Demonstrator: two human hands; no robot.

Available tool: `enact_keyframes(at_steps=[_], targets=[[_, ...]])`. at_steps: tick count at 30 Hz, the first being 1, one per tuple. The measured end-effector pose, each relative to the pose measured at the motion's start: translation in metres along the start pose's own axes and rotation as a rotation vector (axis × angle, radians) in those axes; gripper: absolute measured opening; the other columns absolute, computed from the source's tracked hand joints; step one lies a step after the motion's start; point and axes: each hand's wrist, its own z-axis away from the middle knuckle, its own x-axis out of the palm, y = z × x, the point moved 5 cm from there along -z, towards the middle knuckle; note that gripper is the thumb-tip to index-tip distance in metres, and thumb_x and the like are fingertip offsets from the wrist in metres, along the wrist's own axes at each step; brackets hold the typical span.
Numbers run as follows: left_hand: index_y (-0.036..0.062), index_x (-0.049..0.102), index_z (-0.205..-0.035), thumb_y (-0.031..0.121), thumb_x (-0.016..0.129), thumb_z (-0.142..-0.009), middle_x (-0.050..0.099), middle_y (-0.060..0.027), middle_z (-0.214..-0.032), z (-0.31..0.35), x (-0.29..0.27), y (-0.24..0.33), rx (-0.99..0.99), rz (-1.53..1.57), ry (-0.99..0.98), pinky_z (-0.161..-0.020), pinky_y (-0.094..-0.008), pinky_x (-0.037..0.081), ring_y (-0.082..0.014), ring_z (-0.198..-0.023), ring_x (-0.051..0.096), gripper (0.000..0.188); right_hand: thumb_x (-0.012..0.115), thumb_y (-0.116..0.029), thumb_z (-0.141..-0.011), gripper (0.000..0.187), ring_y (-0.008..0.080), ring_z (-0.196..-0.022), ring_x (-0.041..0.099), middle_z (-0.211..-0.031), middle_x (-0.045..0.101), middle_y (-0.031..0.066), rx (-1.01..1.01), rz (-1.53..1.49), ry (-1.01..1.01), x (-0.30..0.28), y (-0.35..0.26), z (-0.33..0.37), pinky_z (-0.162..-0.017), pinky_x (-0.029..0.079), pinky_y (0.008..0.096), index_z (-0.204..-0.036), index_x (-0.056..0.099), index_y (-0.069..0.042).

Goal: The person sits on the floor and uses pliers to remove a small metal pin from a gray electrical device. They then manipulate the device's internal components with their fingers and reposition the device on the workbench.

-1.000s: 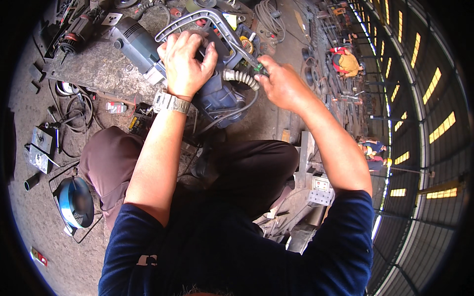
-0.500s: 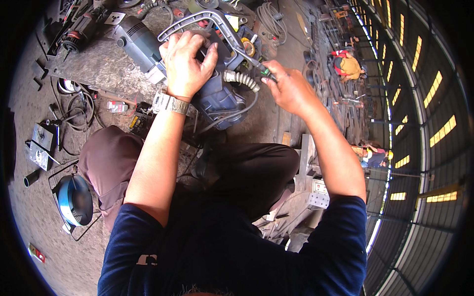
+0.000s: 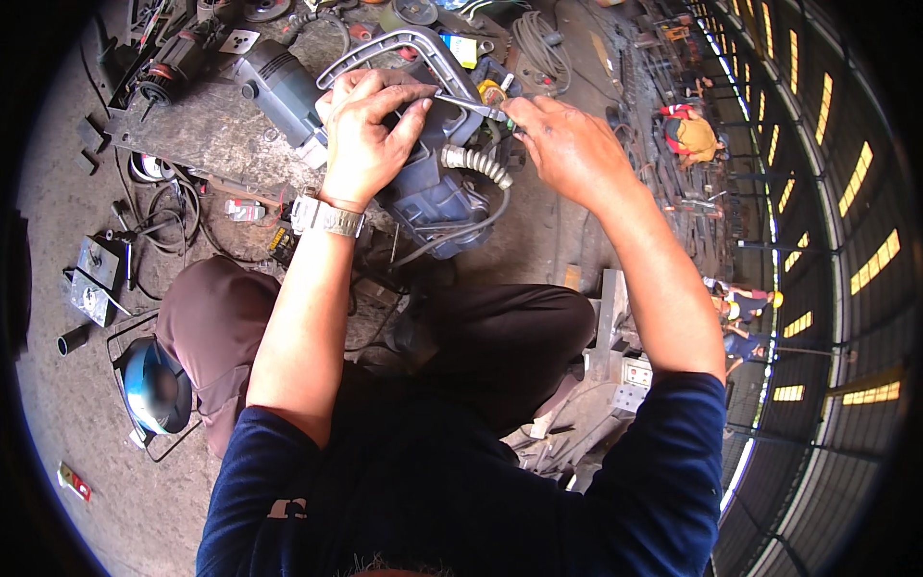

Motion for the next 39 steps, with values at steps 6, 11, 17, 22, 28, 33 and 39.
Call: enact_keyframes(at_steps=[6, 11, 17, 22, 28, 33, 39], targets=[[0.019, 0.085, -0.105, 0.029, 0.087, -0.086, 0.076, 0.0027, -0.104, -0.001, -0.005, 0.001, -0.024, 0.008, -0.04, -0.1, -0.0435, 0.039, -0.0246, -0.114, 0.061, 0.022, 0.062, -0.01, -0.097, 0.048, 0.0376, -0.116, 0.068, -0.118, 0.068, 0.0167, -0.073, 0.16, 0.105, -0.003, -0.012, -0.003, -0.097, 0.055, 0.0518, -0.144, 0.06, -0.018], [0.0175, 0.085, -0.103, 0.028, 0.085, -0.088, 0.078, -0.0004, -0.103, -0.002, -0.006, -0.006, -0.038, 0.089, -0.018, -0.102, -0.0417, 0.04, -0.0256, -0.113, 0.061, 0.018, 0.061, -0.006, -0.096, 0.053, 0.0384, -0.127, 0.064, -0.133, 0.065, 0.0181, -0.053, 0.07, -0.02, 0.003, -0.011, -0.001, -0.109, 0.05, 0.0519, -0.149, 0.056, -0.014], [0.017, 0.084, -0.102, 0.025, 0.085, -0.088, 0.079, -0.0005, -0.103, 0.001, -0.004, -0.002, -0.091, 0.095, 0.02, -0.102, -0.0412, 0.041, -0.0256, -0.11, 0.063, 0.015, 0.071, -0.011, -0.102, 0.059, 0.0157, -0.104, 0.068, -0.118, 0.072, 0.0085, 0.327, -0.99, 0.071, 0.043, 0.049, 0.021, -0.096, 0.056, 0.0314, -0.153, 0.045, 0.004], [0.0172, 0.083, -0.1, 0.024, 0.087, -0.086, 0.079, 0.0003, -0.104, 0.0, -0.008, -0.001, -0.073, 0.046, 0.012, -0.102, -0.0415, 0.042, -0.0244, -0.111, 0.063, 0.016, 0.079, -0.012, -0.096, 0.078, 0.0156, -0.11, 0.067, -0.122, 0.07, 0.0103, 0.419, -1.306, 0.123, 0.052, 0.024, -0.032, -0.098, 0.055, 0.0286, -0.155, 0.036, 0.015], [0.0152, 0.083, -0.099, 0.019, 0.088, -0.084, 0.078, -0.0004, -0.104, 0.001, -0.015, -0.003, -0.039, 0.024, 0.016, -0.101, -0.0413, 0.044, -0.0242, -0.109, 0.064, 0.016, 0.079, -0.006, -0.095, 0.062, 0.0158, -0.117, 0.066, -0.127, 0.068, 0.0072, 0.338, -1.68, -0.114, 0.065, 0.023, -0.052, -0.102, 0.054, 0.0335, -0.148, 0.05, 0.002], [0.0142, 0.082, -0.096, 0.018, 0.087, -0.083, 0.077, -0.0016, -0.101, 0.002, -0.019, -0.005, -0.004, 0.068, 0.018, -0.096, -0.0406, 0.046, -0.0252, -0.105, 0.065, 0.015, 0.079, -0.003, -0.093, 0.056, 0.016, -0.111, 0.069, -0.127, 0.069, 0.0057, 0.287, -1.661, -0.094, 0.068, 0.028, -0.053, -0.099, 0.056, 0.0324, -0.144, 0.058, 0.001], [0.0107, 0.081, -0.096, 0.012, 0.086, -0.084, 0.078, -0.0046, -0.101, 0.002, -0.028, -0.006, 0.047, 0.08, 0.011, -0.097, -0.0392, 0.049, -0.0248, -0.104, 0.066, 0.013, 0.072, -0.002, -0.096, 0.045, 0.0072, -0.098, 0.065, -0.114, 0.073, 0.0029, 0.198, -0.946, 0.1, 0.042, 0.003, -0.059, -0.089, 0.056, 0.0265, -0.14, 0.062, 0.003]])
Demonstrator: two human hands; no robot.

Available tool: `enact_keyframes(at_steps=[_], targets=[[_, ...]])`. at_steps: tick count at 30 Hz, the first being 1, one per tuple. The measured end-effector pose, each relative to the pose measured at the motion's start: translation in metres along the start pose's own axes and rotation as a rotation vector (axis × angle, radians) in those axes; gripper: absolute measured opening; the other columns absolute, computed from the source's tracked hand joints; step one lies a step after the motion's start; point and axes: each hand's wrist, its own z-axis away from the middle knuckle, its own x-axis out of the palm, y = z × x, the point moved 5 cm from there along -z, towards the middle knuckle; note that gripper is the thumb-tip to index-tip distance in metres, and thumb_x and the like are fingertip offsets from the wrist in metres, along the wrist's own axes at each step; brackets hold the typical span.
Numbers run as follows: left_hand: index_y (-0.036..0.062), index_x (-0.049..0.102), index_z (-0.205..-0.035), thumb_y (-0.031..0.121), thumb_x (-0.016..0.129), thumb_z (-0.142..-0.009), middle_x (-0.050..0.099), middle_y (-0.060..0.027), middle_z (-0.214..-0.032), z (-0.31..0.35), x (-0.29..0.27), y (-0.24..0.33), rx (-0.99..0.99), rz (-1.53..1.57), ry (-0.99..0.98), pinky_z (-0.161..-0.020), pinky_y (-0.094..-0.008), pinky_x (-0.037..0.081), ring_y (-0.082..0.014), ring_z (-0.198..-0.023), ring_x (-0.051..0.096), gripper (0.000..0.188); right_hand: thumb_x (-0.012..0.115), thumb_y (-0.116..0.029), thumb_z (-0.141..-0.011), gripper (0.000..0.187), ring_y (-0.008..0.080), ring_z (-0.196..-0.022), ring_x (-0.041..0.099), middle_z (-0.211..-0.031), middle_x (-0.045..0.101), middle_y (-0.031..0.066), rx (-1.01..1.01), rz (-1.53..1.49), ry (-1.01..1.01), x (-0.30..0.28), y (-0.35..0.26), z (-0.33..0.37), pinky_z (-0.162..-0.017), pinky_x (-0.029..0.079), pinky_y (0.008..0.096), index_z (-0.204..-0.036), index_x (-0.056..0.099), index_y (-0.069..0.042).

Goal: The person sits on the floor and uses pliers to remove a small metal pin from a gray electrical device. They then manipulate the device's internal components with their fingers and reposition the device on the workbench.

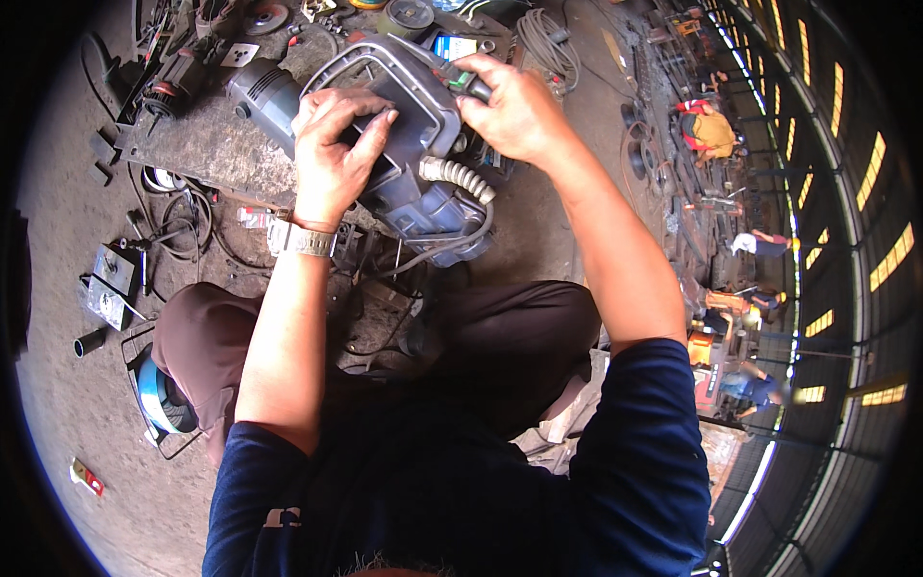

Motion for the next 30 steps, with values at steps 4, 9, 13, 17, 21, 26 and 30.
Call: enact_keyframes(at_steps=[4, 9, 13, 17, 21, 26, 30], targets=[[0.0098, 0.08, -0.096, 0.009, 0.085, -0.084, 0.078, -0.0043, -0.102, -0.002, 0.004, 0.0, 0.015, 0.003, -0.02, -0.098, -0.039, 0.049, -0.0248, -0.103, 0.066, 0.013, 0.068, -0.002, -0.098, 0.046, 0.0054, -0.091, 0.063, -0.108, 0.071, 0.0022, -0.013, -0.01, -0.001, 0.003, 0.016, 0.004, -0.079, 0.055, 0.0234, -0.143, 0.06, 0.003], [0.0076, 0.079, -0.097, 0.005, 0.084, -0.084, 0.078, -0.0055, -0.103, 0.001, -0.003, -0.001, -0.018, 0.021, -0.025, -0.1, -0.0381, 0.047, -0.0247, -0.105, 0.066, 0.014, 0.066, -0.002, -0.099, 0.051, 0.0068, -0.085, 0.066, -0.107, 0.071, 0.0029, -0.042, -0.428, -0.162, 0.011, 0.013, -0.008, -0.075, 0.057, 0.025, -0.148, 0.054, 0.005], [0.011, 0.081, -0.096, 0.01, 0.087, -0.082, 0.078, -0.0032, -0.101, 0.001, -0.005, -0.005, -0.031, 0.079, -0.042, -0.099, -0.039, 0.047, -0.024, -0.104, 0.066, 0.015, 0.068, -0.007, -0.097, 0.048, 0.0059, -0.081, 0.064, -0.104, 0.071, 0.0011, 0.013, -0.389, -0.244, 0.007, 0.015, -0.013, -0.072, 0.055, 0.0244, -0.143, 0.059, 0.004], [0.0061, 0.08, -0.104, 0.005, 0.081, -0.089, 0.078, -0.0081, -0.108, 0.001, -0.009, -0.001, -0.016, 0.042, -0.093, -0.102, -0.0384, 0.048, -0.0249, -0.109, 0.066, 0.015, 0.069, -0.009, -0.097, 0.047, 0.0042, -0.079, 0.062, -0.102, 0.07, -0.0003, -0.035, -0.298, -0.237, 0.004, 0.005, -0.015, -0.071, 0.053, 0.023, -0.141, 0.061, 0.003], [0.0103, 0.082, -0.103, 0.008, 0.081, -0.087, 0.078, -0.005, -0.105, 0.003, -0.009, -0.002, -0.062, 0.07, -0.056, -0.102, -0.0395, 0.046, -0.025, -0.107, 0.065, 0.016, 0.069, -0.009, -0.098, 0.046, 0.0045, -0.084, 0.063, -0.106, 0.07, -0.0001, 0.002, -0.361, -0.31, 0.005, 0.01, -0.017, -0.075, 0.055, 0.0244, -0.141, 0.061, 0.002], [0.009, 0.082, -0.11, 0.005, 0.077, -0.091, 0.077, -0.0067, -0.109, 0.005, -0.007, -0.002, -0.053, 0.036, -0.086, -0.102, -0.0398, 0.046, -0.0264, -0.108, 0.064, 0.019, 0.073, -0.008, -0.097, 0.051, 0.0104, -0.105, 0.064, -0.118, 0.071, 0.0057, -0.156, -0.415, -0.245, 0.01, 0.014, -0.015, -0.094, 0.054, 0.0285, -0.144, 0.059, 0.005], [0.0059, 0.081, -0.113, 0.004, 0.073, -0.096, 0.077, -0.0088, -0.109, 0.004, -0.01, -0.001, -0.057, 0.013, -0.097, -0.102, -0.0394, 0.047, -0.0268, -0.109, 0.064, 0.019, 0.065, -0.005, -0.1, 0.05, 0.0087, -0.111, 0.063, -0.124, 0.068, 0.0051, -0.089, -0.467, -0.123, 0.021, 0.007, -0.001, -0.096, 0.053, 0.0253, -0.148, 0.055, 0.006]])
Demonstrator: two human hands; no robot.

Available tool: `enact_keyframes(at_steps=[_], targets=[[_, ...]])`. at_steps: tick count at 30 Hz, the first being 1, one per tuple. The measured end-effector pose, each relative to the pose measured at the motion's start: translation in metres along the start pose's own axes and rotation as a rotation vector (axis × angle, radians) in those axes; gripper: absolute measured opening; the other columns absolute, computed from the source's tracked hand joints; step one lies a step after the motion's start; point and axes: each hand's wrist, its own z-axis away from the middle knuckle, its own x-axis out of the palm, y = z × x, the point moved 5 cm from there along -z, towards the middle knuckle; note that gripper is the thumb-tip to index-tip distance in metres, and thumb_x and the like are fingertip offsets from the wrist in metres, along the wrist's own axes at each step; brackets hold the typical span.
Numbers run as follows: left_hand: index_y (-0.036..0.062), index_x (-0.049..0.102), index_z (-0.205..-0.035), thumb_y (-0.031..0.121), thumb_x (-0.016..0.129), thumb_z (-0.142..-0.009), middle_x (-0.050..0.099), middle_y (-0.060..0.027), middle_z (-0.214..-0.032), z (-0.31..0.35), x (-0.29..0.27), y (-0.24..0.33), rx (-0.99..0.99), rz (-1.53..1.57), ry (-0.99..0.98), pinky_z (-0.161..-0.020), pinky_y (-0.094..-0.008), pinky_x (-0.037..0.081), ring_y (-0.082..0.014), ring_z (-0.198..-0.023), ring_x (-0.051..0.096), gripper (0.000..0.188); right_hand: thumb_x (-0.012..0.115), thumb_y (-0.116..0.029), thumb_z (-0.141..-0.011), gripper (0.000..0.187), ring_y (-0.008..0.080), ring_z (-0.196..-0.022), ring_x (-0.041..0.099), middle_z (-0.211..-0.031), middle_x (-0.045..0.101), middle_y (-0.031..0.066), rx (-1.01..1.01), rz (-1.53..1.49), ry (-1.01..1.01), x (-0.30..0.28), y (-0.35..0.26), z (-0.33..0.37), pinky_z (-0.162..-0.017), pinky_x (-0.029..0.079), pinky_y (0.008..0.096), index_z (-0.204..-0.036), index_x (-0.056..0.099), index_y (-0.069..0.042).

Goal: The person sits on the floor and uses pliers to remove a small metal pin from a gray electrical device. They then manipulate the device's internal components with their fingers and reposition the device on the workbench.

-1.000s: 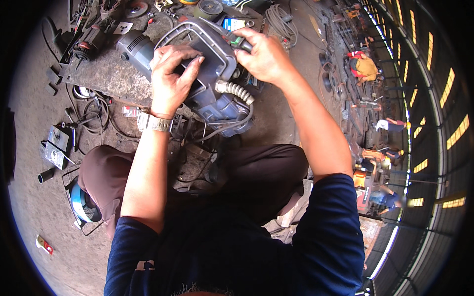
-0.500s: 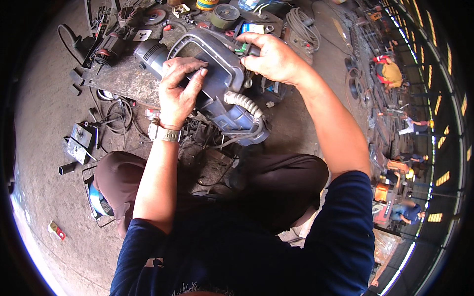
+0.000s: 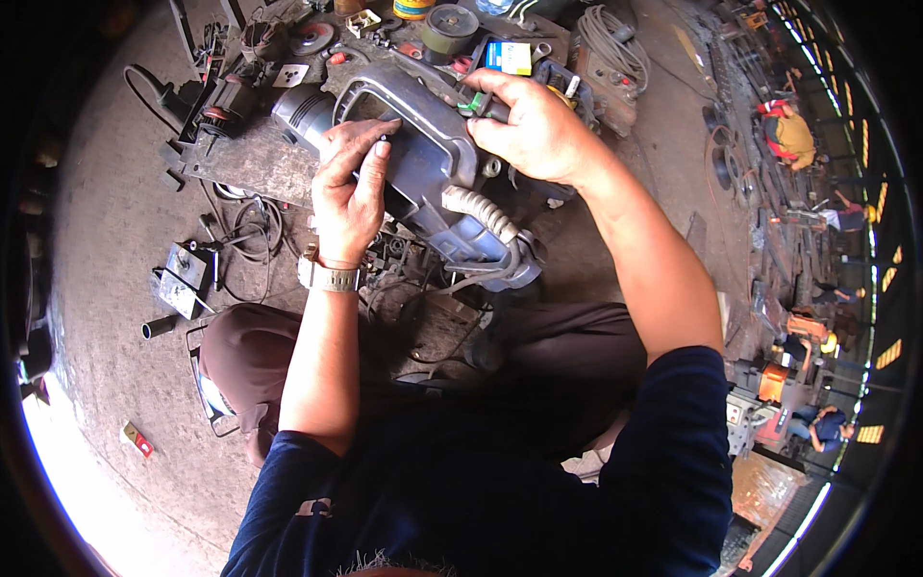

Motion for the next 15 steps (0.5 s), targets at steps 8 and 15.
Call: enact_keyframes(at_steps=[8, 15], targets=[[-0.0022, 0.077, -0.115, 0.012, 0.064, -0.107, 0.075, -0.0128, -0.116, 0.0, -0.018, 0.003, -0.283, 0.29, 0.194, -0.106, -0.0365, 0.049, -0.0239, -0.115, 0.067, 0.022, 0.065, -0.004, -0.099, 0.045, 0.0113, -0.113, 0.06, -0.123, 0.066, 0.007, -0.086, 0.065, 0.077, 0.01, 0.006, 0.0, -0.099, 0.05, 0.0275, -0.142, 0.057, 0.007], [-0.0017, 0.068, -0.127, 0.027, 0.065, -0.109, 0.074, -0.0143, -0.115, -0.004, -0.018, 0.019, -0.345, 1.385, 0.187, -0.1, -0.0401, 0.051, -0.0262, -0.108, 0.067, 0.034, 0.061, 0.002, -0.096, 0.04, 0.0103, -0.11, 0.062, -0.12, 0.071, 0.0036, -0.075, -0.033, 0.139, 0.01, 0.014, 0.002, -0.102, 0.048, 0.0277, -0.136, 0.064, 0.003]])
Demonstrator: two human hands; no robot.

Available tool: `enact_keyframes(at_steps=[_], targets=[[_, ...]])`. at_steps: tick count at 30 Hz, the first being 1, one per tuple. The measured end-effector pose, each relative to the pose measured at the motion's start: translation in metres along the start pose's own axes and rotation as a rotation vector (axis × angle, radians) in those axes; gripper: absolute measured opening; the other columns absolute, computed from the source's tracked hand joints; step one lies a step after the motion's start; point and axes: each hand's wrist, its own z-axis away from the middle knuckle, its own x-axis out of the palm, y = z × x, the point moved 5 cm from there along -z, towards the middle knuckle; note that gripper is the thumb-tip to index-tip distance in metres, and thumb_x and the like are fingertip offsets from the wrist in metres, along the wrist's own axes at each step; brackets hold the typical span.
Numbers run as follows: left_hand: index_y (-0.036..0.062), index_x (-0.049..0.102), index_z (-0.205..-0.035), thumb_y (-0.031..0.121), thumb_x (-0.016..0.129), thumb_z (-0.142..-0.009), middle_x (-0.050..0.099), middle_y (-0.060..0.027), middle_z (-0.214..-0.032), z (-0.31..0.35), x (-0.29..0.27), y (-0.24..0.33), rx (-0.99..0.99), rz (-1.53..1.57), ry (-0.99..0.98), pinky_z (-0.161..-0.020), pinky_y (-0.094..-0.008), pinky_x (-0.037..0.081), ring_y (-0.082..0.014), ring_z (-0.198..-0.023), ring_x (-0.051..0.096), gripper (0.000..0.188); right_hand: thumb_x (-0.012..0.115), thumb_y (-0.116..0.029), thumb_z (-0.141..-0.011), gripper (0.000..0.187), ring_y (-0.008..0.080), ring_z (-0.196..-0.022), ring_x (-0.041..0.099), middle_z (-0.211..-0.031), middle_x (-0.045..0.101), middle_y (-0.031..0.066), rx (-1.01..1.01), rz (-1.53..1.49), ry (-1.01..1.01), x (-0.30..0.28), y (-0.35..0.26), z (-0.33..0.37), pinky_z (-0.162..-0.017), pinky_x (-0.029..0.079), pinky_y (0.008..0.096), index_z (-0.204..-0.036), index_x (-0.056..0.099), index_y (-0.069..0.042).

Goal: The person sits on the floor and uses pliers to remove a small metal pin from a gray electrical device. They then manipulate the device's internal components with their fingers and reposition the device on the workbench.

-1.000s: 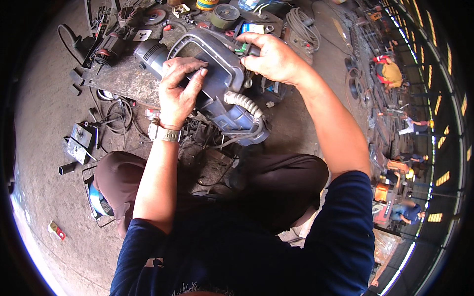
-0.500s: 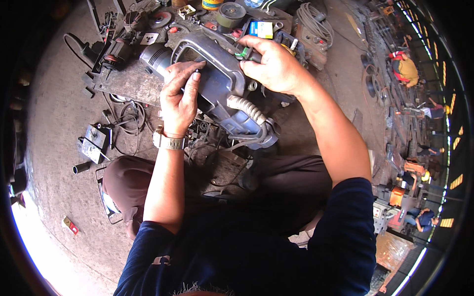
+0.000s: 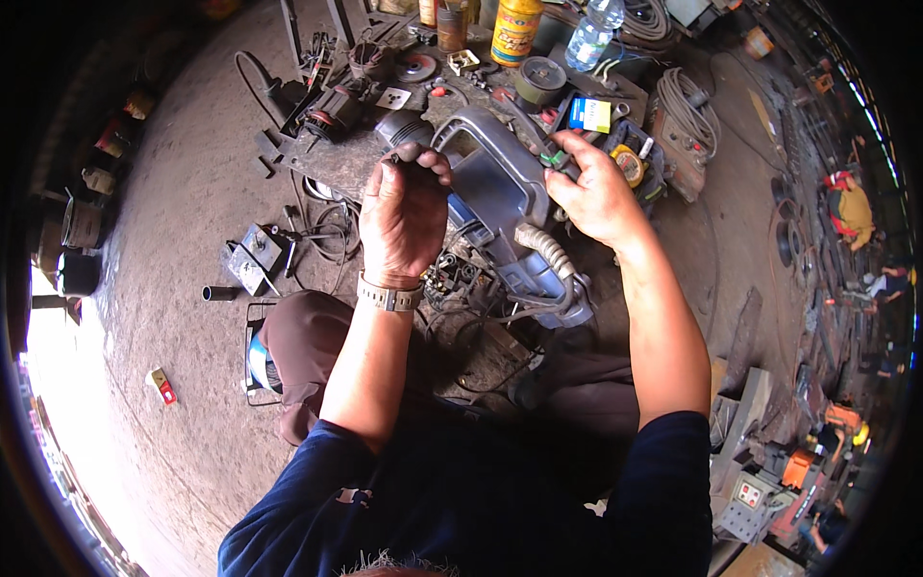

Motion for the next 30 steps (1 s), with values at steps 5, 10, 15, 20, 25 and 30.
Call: enact_keyframes(at_steps=[5, 10, 15, 20, 25, 30], targets=[[0.0055, 0.07, -0.121, 0.032, 0.067, -0.107, 0.069, -0.0088, -0.115, 0.008, 0.004, -0.002, -0.09, 0.102, -0.044, -0.098, -0.0393, 0.048, -0.0249, -0.108, 0.06, 0.03, 0.064, 0.002, -0.098, 0.046, 0.0085, -0.104, 0.059, -0.121, 0.066, 0.0039, -0.076, -0.007, -0.004, 0.003, -0.002, 0.0, -0.092, 0.051, 0.0254, -0.143, 0.057, 0.005], [0.0092, 0.072, -0.122, 0.034, 0.066, -0.107, 0.068, -0.0061, -0.114, 0.014, 0.003, -0.005, -0.14, 0.097, -0.096, -0.095, -0.0403, 0.046, -0.0249, -0.108, 0.058, 0.03, 0.064, 0.001, -0.097, 0.044, 0.0069, -0.1, 0.059, -0.117, 0.067, 0.0024, -0.074, -0.065, 0.009, 0.002, 0.001, 0.002, -0.089, 0.051, 0.0242, -0.141, 0.059, 0.005], [0.0099, 0.073, -0.124, 0.034, 0.064, -0.108, 0.068, -0.0052, -0.115, 0.017, -0.002, -0.007, -0.166, 0.138, -0.087, -0.092, -0.0402, 0.046, -0.0246, -0.108, 0.058, 0.03, 0.064, 0.0, -0.098, 0.041, 0.0067, -0.101, 0.059, -0.116, 0.067, 0.0026, -0.019, -0.118, 0.043, 0.003, 0.003, 0.003, -0.091, 0.05, 0.0239, -0.138, 0.06, 0.005], [0.0101, 0.072, -0.125, 0.031, 0.069, -0.105, 0.068, -0.0049, -0.116, 0.019, -0.001, -0.008, -0.192, 0.194, -0.072, -0.093, -0.0398, 0.047, -0.0244, -0.108, 0.058, 0.029, 0.065, -0.001, -0.097, 0.044, 0.0095, -0.108, 0.061, -0.121, 0.069, 0.0049, -0.013, -0.068, 0.036, 0.002, 0.003, 0.0, -0.096, 0.05, 0.0251, -0.14, 0.059, 0.006], [0.0105, 0.071, -0.127, 0.025, 0.073, -0.102, 0.068, -0.0046, -0.117, 0.021, -0.002, -0.012, -0.215, 0.244, -0.051, -0.094, -0.0401, 0.048, -0.024, -0.109, 0.057, 0.029, 0.067, -0.001, -0.096, 0.049, 0.0123, -0.115, 0.062, -0.128, 0.069, 0.0088, 0.018, -0.023, 0.065, -0.002, 0.009, 0.001, -0.101, 0.05, 0.0268, -0.144, 0.057, 0.009], [0.0106, 0.07, -0.13, 0.023, 0.073, -0.102, 0.069, -0.005, -0.118, 0.022, -0.002, -0.016, -0.224, 0.258, -0.047, -0.093, -0.0406, 0.048, -0.0239, -0.11, 0.057, 0.03, 0.068, -0.001, -0.096, 0.051, 0.0129, -0.116, 0.063, -0.13, 0.069, 0.0103, 0.036, -0.122, 0.031, -0.001, 0.015, -0.001, -0.102, 0.05, 0.0281, -0.144, 0.056, 0.01]])
